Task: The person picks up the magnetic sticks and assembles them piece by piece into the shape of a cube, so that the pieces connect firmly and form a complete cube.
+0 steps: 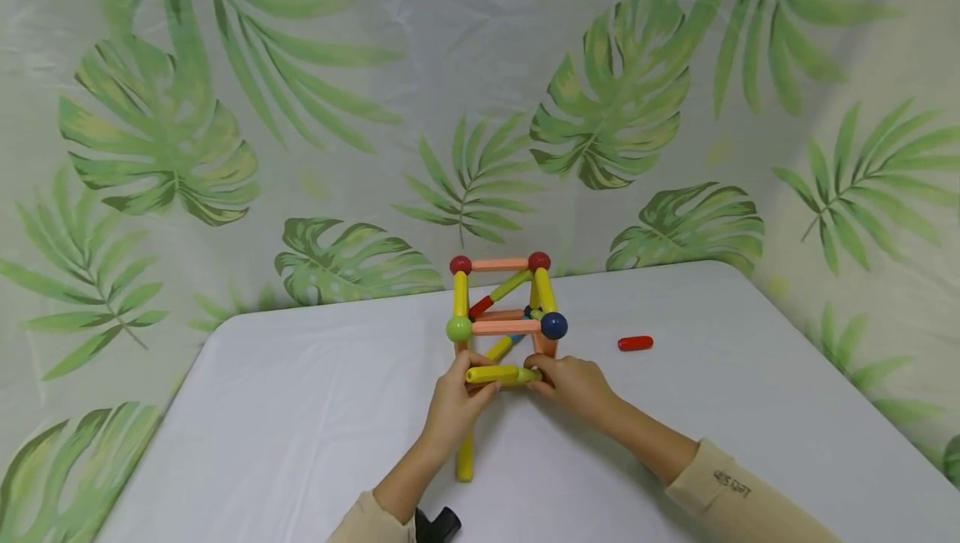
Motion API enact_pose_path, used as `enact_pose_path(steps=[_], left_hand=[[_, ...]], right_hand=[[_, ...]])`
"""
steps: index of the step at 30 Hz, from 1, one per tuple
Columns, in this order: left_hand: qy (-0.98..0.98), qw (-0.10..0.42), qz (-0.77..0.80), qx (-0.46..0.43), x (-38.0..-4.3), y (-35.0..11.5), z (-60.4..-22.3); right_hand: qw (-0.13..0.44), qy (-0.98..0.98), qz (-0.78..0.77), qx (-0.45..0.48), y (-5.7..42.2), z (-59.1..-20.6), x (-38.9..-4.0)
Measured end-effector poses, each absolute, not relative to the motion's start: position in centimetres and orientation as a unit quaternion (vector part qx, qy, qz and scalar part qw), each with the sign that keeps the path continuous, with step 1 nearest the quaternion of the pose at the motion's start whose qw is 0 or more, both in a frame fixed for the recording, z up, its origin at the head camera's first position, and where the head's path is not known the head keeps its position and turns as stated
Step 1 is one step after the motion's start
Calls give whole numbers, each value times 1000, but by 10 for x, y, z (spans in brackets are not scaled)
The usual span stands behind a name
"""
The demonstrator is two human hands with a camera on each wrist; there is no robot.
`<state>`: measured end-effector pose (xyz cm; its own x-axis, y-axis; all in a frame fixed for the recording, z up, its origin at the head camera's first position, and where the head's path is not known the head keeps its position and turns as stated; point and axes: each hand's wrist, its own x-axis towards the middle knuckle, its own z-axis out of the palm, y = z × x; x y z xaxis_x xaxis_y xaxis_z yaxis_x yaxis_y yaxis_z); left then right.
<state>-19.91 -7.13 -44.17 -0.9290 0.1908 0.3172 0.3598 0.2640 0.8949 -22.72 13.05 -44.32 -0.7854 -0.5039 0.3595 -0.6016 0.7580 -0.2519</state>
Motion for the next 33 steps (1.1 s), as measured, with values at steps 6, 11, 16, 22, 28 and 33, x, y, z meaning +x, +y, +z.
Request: enact_pose_path(steps=[6, 11, 16, 22, 28, 33], left_hand=[[-804, 80, -560, -183, -199, -74, -439], [-783, 90, -575, -221, -197, -82, -427], [-817, 80, -520, -235, -197, -92, -418], [-899, 53, -354, -252, -200, -98, -419], [-912, 54, -328, -239, -200, -96, -423], [-918, 65, -322, -223, -200, -94, -425]], right_hand=[[130, -932, 176, 290, 130, -442, -227], [120, -935, 181, 282, 130, -442, -227], [117, -934, 186, 281, 130, -443, -227], [120, -933, 189, 283, 131, -443, -227], [133, -933, 185, 279, 131, -445, -227], [142, -924, 204, 290, 134, -443, -223]])
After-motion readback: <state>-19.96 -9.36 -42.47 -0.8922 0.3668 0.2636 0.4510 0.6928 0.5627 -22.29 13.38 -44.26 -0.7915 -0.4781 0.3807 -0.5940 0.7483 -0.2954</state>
